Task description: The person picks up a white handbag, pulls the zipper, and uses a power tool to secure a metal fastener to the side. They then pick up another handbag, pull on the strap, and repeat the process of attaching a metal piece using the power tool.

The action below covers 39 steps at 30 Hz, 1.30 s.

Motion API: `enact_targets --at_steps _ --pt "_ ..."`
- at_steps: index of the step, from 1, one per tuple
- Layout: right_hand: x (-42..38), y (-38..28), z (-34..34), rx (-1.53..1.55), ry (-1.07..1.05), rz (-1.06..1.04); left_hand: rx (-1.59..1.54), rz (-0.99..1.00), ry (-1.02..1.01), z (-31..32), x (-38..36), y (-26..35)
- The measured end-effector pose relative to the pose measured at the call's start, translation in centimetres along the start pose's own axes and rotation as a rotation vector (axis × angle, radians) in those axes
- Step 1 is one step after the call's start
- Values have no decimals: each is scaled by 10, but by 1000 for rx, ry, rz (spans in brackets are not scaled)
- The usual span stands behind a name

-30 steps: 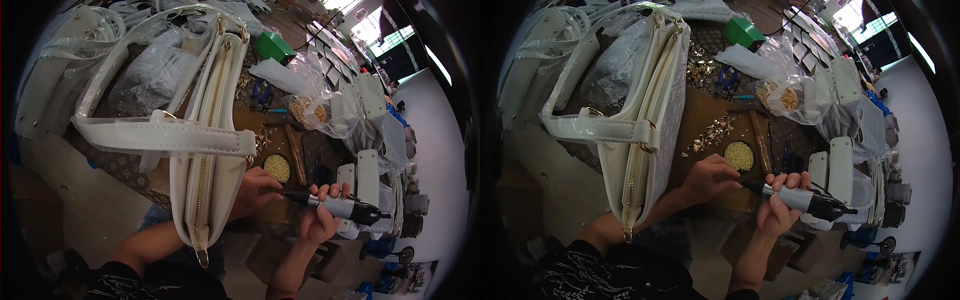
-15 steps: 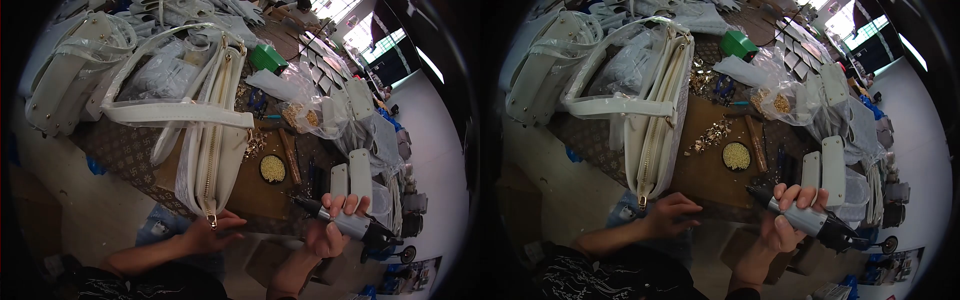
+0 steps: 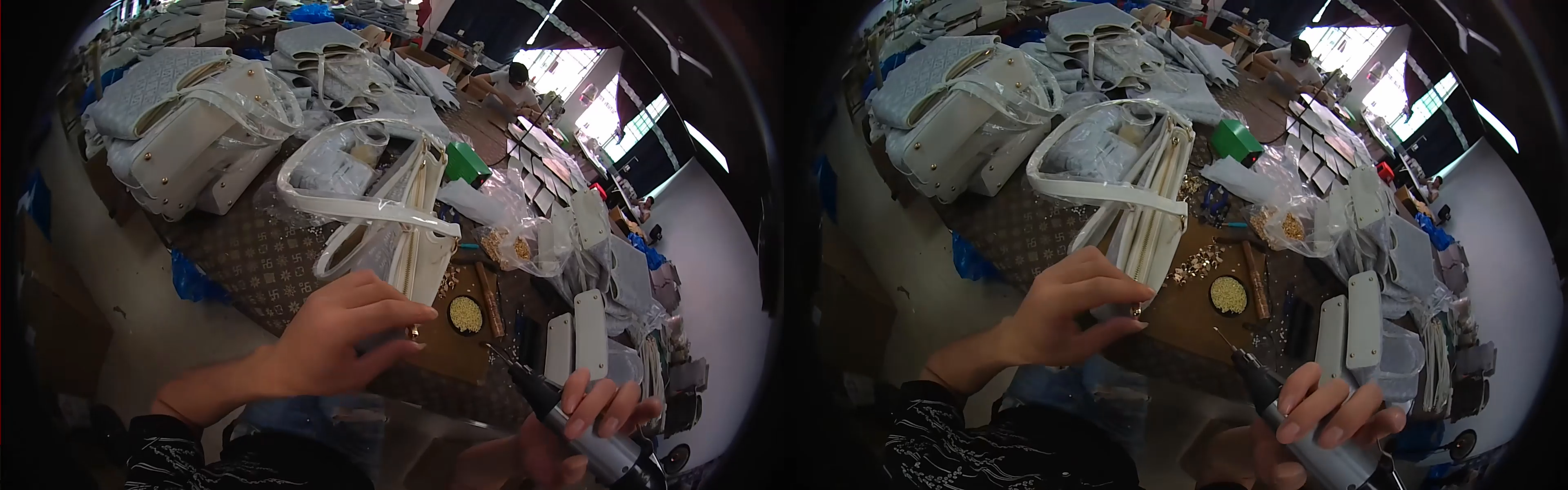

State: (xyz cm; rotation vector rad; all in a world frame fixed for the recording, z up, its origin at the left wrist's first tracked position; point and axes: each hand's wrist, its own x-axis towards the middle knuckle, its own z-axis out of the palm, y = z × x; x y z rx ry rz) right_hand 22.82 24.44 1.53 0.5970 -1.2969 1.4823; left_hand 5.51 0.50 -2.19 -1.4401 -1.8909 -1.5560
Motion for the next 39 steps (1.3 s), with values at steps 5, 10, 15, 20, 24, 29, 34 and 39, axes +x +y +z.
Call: enact_targets --at_steps 5,10,15,20,24,29,34,39 --pt "11 1 19 27 -41 11 -12 -135 14 2 8 -1" --pt "11 34 53 42 -70 42 59 -212 -20 0 12 -5" --pt "11 35 64 44 -88 65 22 -243 -16 1 13 -6" --pt "20 45 77 42 -108 88 15 -268 1 2 17 -4" --pt "23 37 65 41 -128 108 -5 -216 -8 4 15 -11" --pt "25 32 61 35 -143 136 -5 -237 5 3 16 -9" --pt "19 45 96 25 -149 166 4 -276 -31 0 15 -10" --pt "21 36 82 12 -153 198 4 -283 -48 -1 16 -10"
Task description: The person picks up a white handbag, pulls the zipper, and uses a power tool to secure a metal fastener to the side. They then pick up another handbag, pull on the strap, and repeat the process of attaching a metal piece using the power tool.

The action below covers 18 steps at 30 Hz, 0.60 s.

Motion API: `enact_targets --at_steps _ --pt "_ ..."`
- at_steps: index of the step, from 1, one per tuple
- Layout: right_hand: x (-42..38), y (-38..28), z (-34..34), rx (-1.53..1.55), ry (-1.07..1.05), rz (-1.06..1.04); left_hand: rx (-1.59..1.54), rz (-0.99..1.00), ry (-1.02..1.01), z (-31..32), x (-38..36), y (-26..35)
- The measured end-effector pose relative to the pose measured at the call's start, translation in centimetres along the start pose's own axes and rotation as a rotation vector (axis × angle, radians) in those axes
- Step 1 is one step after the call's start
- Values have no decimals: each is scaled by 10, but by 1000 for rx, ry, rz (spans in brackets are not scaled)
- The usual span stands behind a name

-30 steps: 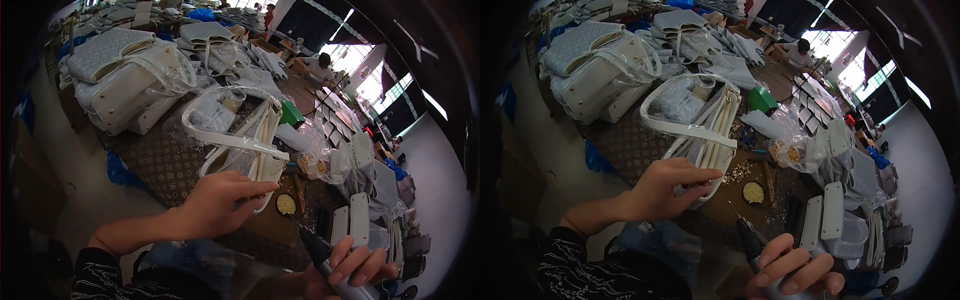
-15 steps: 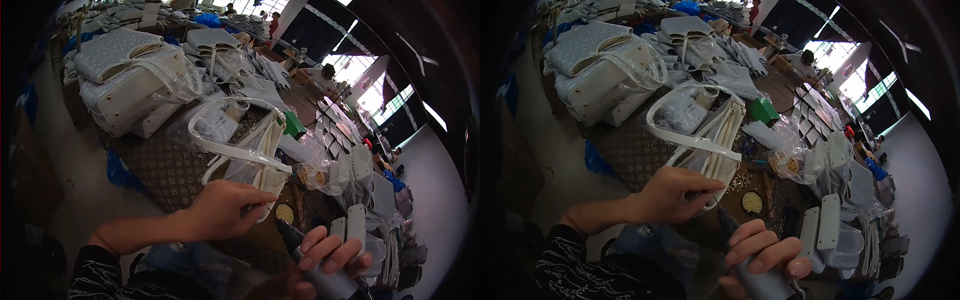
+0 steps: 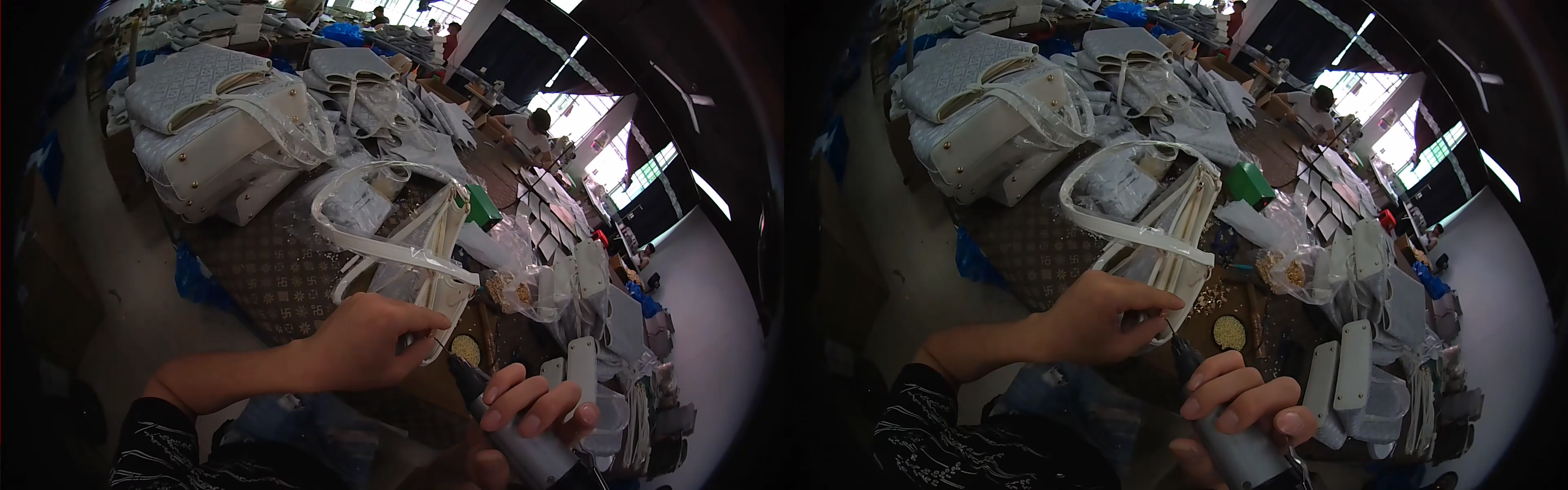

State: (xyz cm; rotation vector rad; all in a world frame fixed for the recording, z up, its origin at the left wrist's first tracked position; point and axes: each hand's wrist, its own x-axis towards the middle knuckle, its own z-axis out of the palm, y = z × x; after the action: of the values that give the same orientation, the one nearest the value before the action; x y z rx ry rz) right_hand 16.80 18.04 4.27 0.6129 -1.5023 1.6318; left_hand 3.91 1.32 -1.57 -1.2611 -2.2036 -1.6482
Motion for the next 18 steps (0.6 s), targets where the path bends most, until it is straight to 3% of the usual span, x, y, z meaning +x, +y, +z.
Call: enact_targets --at_steps 18 --pt "-18 -6 19 -36 -22 117 -43 -15 12 0 -1 1"
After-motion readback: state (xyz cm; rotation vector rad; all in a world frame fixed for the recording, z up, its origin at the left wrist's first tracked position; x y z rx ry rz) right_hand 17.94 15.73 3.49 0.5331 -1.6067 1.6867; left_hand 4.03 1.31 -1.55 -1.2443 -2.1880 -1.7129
